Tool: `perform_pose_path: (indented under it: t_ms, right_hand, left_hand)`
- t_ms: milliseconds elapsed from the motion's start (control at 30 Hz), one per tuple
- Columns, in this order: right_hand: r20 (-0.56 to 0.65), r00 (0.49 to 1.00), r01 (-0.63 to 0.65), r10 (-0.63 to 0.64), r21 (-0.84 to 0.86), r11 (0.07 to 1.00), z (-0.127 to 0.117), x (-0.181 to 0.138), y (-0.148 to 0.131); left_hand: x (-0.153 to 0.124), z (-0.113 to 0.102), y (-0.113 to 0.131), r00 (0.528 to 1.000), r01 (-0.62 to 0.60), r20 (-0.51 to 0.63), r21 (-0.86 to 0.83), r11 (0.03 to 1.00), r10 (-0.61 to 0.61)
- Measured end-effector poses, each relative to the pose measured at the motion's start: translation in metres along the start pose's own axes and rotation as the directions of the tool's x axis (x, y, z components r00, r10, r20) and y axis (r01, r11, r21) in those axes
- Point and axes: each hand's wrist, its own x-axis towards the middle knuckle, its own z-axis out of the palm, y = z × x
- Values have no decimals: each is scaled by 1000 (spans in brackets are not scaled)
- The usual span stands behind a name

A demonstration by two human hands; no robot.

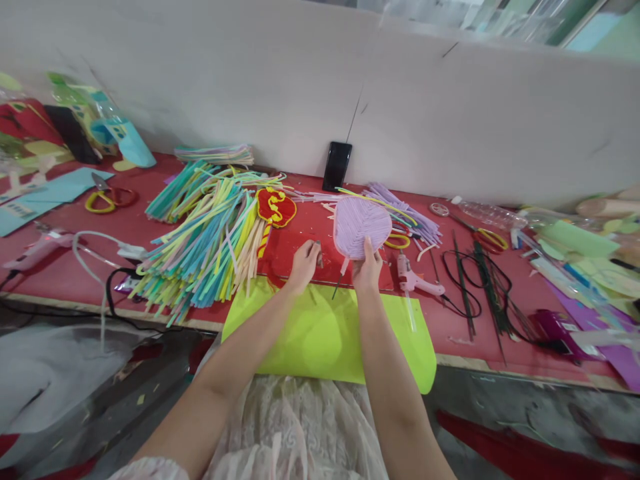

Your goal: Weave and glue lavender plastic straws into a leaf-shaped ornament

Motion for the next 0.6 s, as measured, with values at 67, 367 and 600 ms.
perform_pose_path:
  t_ms: [67,367,600]
  right_hand:
    - [-9,1000,-5,5,14,1000,-1,2,0]
    - [49,998,-43,41,29,999,-2,1,3]
    - [92,987,-140,135,47,989,2,-3,1]
  left_hand:
    - [-1,0,0,1000,-9,29,25,1000,8]
    - [-8,1,5,965,-94,252,102,990,66]
    - [-10,1,9,949,-130,300,97,987,95]
